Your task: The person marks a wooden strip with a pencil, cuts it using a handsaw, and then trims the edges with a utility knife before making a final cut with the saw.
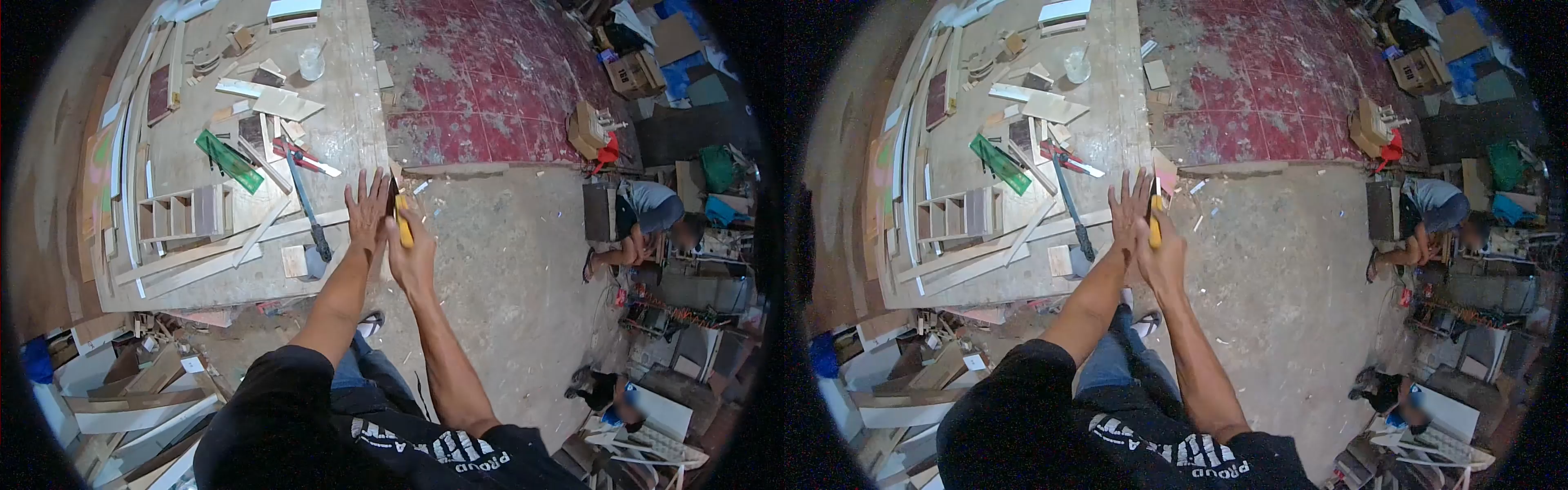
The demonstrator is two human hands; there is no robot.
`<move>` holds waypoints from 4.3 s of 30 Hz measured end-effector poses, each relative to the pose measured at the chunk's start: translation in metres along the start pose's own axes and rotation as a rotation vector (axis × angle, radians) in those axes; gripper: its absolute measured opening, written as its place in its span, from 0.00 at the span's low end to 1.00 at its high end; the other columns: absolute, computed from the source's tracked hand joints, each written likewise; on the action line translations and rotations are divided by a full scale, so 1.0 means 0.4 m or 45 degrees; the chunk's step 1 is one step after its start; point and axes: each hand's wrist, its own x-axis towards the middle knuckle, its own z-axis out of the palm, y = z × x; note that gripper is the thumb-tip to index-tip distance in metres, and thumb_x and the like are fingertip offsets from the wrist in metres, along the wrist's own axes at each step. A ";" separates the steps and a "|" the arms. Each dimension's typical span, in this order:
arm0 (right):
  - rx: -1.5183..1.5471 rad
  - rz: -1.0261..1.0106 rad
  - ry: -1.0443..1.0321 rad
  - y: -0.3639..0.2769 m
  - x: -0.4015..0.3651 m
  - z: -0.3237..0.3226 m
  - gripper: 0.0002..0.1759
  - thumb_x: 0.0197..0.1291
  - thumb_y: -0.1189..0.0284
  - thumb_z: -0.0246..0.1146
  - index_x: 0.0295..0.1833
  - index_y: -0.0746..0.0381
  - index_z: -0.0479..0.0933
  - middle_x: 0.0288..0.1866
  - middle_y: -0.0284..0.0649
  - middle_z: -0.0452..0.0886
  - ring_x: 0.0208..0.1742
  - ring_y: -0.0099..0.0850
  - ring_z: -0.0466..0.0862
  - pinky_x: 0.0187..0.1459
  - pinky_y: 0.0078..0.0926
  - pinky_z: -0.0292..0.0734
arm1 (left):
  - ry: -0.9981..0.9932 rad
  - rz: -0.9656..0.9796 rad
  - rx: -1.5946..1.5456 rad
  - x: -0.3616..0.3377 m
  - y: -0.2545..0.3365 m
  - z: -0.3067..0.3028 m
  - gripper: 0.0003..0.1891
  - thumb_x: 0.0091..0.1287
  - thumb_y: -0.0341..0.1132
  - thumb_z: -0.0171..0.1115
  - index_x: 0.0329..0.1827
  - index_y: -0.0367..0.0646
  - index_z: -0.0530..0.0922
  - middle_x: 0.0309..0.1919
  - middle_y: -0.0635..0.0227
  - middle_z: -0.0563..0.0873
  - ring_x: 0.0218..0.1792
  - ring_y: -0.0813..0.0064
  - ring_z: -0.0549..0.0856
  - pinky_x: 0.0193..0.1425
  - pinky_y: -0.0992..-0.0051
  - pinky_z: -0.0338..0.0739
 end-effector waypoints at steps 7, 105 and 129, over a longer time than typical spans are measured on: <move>0.215 -0.035 0.079 0.105 -0.163 -0.064 0.21 0.74 0.69 0.63 0.67 0.68 0.79 0.61 0.54 0.86 0.61 0.38 0.86 0.62 0.32 0.78 | -0.021 -0.062 -0.230 0.000 0.012 -0.055 0.29 0.77 0.42 0.49 0.82 0.52 0.64 0.86 0.72 0.57 0.86 0.57 0.52 0.82 0.40 0.44; 0.241 0.029 0.037 0.108 -0.186 -0.054 0.23 0.74 0.74 0.64 0.71 0.69 0.74 0.65 0.53 0.83 0.66 0.34 0.82 0.67 0.30 0.74 | -0.100 -0.026 -0.217 -0.009 0.010 -0.052 0.33 0.75 0.39 0.50 0.84 0.48 0.60 0.87 0.73 0.54 0.87 0.56 0.49 0.83 0.36 0.43; 0.155 -0.293 0.247 0.255 -0.186 0.018 0.23 0.71 0.74 0.65 0.70 0.67 0.76 0.57 0.58 0.87 0.54 0.34 0.88 0.56 0.29 0.80 | -0.068 -0.090 -0.318 0.006 0.021 -0.055 0.35 0.72 0.33 0.50 0.85 0.46 0.60 0.87 0.71 0.54 0.87 0.56 0.48 0.82 0.36 0.45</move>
